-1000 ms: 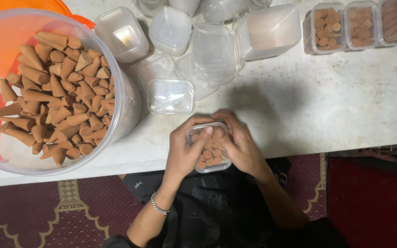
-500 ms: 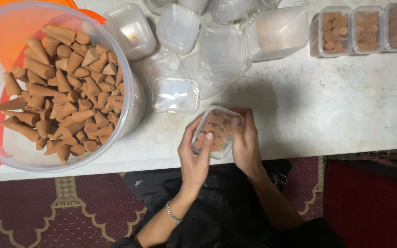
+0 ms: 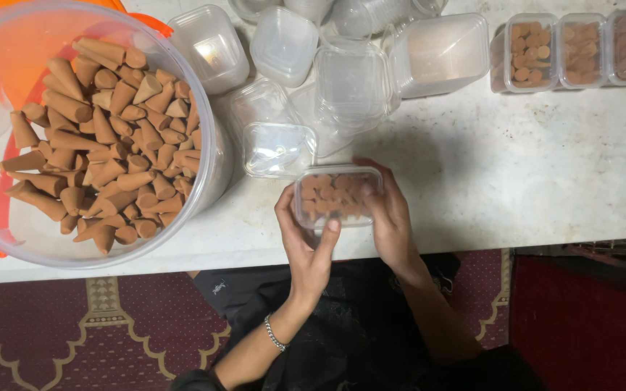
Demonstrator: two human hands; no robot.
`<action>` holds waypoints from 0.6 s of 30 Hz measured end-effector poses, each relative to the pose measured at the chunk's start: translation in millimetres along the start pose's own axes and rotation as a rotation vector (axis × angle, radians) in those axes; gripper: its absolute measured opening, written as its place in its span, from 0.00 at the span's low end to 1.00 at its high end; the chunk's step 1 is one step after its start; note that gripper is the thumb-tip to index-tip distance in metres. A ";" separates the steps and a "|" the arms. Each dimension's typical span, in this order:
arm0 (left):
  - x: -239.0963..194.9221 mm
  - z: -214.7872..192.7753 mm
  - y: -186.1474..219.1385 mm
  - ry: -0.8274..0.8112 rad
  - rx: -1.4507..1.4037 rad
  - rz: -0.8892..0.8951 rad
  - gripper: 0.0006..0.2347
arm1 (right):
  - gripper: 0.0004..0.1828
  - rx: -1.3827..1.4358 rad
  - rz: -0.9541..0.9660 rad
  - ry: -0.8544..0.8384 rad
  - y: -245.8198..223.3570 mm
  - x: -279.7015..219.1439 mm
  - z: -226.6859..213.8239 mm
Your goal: The person transfers small, brown, cone-shaped objects from a large orange-lidded container into smaller clear plastic containers. They pick up the objects by hand and place them into the smaller containers one by one.
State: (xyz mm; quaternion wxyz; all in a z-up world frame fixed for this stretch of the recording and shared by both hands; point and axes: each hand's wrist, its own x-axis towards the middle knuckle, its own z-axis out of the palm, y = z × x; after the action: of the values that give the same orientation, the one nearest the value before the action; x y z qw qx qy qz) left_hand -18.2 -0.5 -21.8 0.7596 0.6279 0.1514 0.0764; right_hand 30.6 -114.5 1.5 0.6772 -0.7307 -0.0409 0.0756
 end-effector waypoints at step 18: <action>6.6 0.9 30.1 -0.078 0.059 -0.022 0.37 | 0.23 -0.075 0.000 -0.004 11.9 -4.6 2.9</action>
State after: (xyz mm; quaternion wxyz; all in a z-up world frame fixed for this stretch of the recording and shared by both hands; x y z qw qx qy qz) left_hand -9.5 6.7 6.9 0.7468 0.6509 0.1308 0.0393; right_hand 25.0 -113.4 -10.4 0.6493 -0.7554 -0.0453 0.0756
